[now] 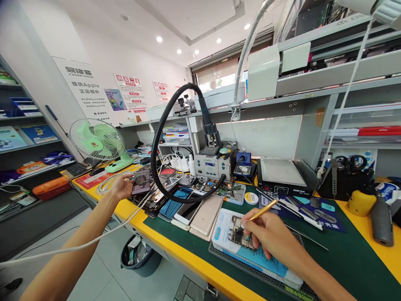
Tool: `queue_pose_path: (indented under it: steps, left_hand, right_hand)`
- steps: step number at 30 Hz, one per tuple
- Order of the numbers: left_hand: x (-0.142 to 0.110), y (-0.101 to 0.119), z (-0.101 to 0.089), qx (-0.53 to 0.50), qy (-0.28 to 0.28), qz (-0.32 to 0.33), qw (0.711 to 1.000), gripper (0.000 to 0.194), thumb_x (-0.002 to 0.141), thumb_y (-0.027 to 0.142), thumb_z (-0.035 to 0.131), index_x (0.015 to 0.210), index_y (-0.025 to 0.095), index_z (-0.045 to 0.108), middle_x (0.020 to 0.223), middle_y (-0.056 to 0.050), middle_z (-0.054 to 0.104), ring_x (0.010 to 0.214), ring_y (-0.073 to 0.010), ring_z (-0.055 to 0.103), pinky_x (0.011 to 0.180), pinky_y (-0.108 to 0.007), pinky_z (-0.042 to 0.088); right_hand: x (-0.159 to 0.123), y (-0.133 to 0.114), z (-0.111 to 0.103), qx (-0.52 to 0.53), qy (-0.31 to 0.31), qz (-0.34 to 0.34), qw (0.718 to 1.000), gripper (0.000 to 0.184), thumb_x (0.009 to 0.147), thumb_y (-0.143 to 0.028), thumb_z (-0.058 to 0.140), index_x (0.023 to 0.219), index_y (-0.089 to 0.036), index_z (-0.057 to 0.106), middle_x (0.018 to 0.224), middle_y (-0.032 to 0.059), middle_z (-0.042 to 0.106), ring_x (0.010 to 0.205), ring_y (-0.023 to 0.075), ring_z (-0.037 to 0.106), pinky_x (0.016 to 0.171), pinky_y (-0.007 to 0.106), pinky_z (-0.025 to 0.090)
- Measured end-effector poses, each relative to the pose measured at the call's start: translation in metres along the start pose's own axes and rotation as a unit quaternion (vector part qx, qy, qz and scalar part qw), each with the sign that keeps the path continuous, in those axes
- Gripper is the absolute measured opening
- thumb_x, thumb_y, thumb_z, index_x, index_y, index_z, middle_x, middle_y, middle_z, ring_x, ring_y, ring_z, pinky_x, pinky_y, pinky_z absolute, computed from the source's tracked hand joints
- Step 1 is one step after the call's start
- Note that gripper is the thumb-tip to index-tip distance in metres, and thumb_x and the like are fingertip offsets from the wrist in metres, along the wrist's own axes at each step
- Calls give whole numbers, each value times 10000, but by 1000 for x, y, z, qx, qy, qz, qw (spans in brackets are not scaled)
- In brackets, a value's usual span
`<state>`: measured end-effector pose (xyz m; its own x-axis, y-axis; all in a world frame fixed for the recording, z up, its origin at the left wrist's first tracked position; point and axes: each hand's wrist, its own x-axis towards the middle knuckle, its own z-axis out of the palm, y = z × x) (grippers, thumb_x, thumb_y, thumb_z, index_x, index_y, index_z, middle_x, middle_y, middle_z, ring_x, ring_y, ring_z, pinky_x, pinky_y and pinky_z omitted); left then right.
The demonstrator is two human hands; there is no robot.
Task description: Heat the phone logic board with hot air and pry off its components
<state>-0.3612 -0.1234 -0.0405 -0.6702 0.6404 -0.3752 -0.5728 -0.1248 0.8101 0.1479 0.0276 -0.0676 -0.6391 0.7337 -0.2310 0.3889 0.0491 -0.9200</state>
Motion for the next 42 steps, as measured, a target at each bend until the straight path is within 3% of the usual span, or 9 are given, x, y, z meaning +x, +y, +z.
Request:
queue_pose_path:
  steps: [19,30,42]
  left_hand:
    - [2,2,0,9,10,-9,1000,362,987,420,554,1197,131,614,1088,-94,675,902,-187,675,778,-377,590]
    - [2,4,0,24,21,-11,999,355,985,422,557,1168,125,623,1052,-87,680,877,-182,675,764,-369,588]
    - [23,18,8,99,62,-17,993,349,976,379,583,1227,137,600,1141,-99,652,946,-199,663,795,-387,589]
  right_hand:
    - [2,4,0,-4,4,-6,1000,352,828,-532,625,835,-183,579,591,-36,550,410,69,432,366,188,369]
    - [1,4,-1,-9,4,0,1000,281,869,-454,603,821,-179,566,562,-44,539,383,49,378,372,181,363]
    - [0,1,0,-4,6,-4,1000,269,859,-444,612,811,-185,561,545,-54,524,366,42,344,364,172,348]
